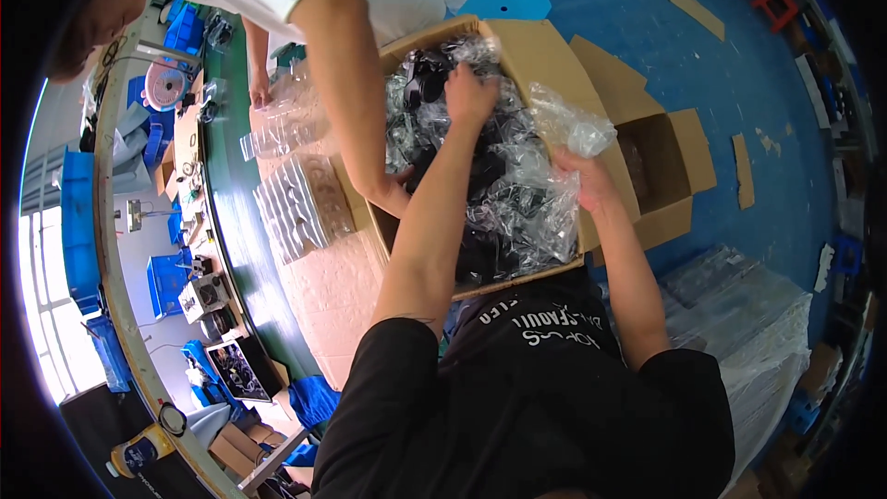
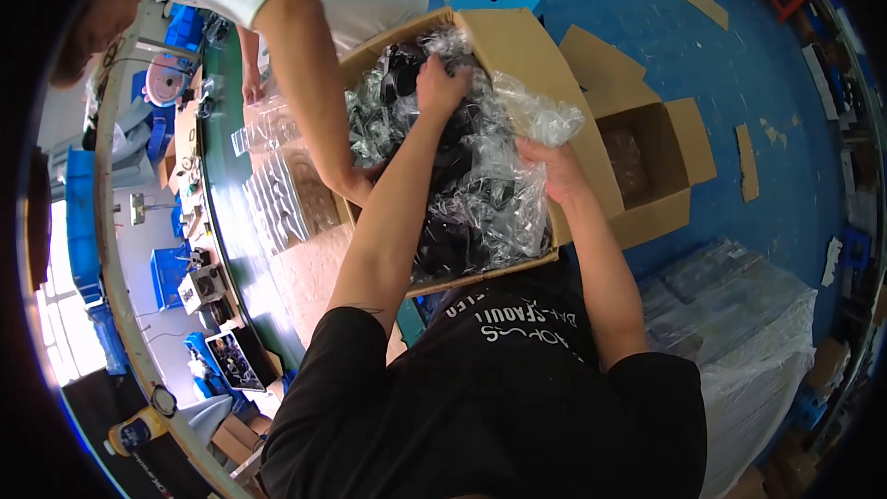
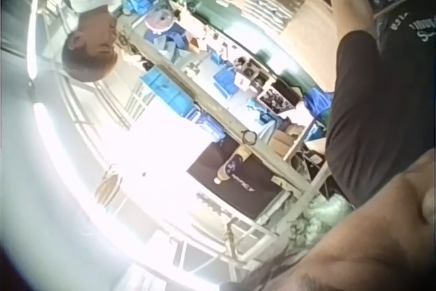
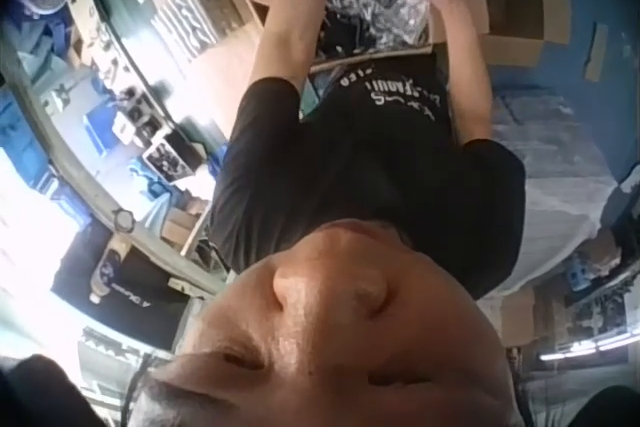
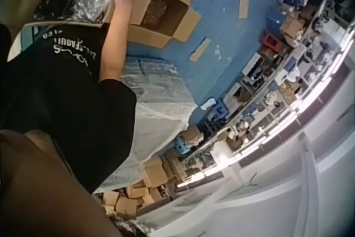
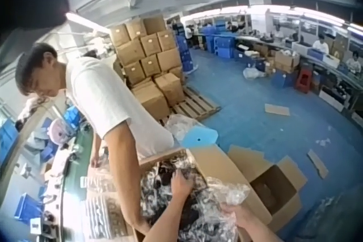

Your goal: Unpacking and organizing small items from a cardboard box on a factory workbench.

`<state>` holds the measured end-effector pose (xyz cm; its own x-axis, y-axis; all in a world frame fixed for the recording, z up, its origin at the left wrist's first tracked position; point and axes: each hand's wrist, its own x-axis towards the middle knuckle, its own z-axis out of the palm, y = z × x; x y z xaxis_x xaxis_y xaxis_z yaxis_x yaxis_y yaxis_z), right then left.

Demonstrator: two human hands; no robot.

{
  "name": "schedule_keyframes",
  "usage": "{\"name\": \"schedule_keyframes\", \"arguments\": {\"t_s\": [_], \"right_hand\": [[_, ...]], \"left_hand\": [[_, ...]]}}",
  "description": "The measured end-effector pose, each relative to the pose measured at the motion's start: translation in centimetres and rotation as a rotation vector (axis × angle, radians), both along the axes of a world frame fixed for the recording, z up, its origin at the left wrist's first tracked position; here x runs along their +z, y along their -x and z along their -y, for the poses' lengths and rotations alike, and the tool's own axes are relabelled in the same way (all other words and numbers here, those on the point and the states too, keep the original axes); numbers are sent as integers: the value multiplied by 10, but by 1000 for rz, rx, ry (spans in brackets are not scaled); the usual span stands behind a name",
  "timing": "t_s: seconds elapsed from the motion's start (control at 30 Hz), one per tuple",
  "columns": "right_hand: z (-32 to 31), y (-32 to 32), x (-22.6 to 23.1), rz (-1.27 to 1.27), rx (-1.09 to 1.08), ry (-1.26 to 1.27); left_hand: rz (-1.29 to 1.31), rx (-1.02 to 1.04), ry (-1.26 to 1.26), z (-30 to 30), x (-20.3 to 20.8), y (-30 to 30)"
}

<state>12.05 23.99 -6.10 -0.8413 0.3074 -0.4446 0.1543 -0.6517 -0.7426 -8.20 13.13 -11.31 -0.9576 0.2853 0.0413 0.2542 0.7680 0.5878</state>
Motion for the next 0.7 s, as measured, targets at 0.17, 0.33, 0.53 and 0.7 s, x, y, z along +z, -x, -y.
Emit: {"name": "schedule_keyframes", "arguments": {"t_s": [0.17,0.33,0.53,0.7], "right_hand": [[-22,-3,-14,-62,35,164],[-31,-5,-20,-136,-14,194],[-17,-6,-21,-89,77,192],[-8,3,-18,-92,23,63]], "left_hand": [[207,-165,-13,22,14,9],[237,-116,254,-6,65,18],[-428,-454,-68,10,-9,64],[-55,-298,-526,42,37,47]]}}
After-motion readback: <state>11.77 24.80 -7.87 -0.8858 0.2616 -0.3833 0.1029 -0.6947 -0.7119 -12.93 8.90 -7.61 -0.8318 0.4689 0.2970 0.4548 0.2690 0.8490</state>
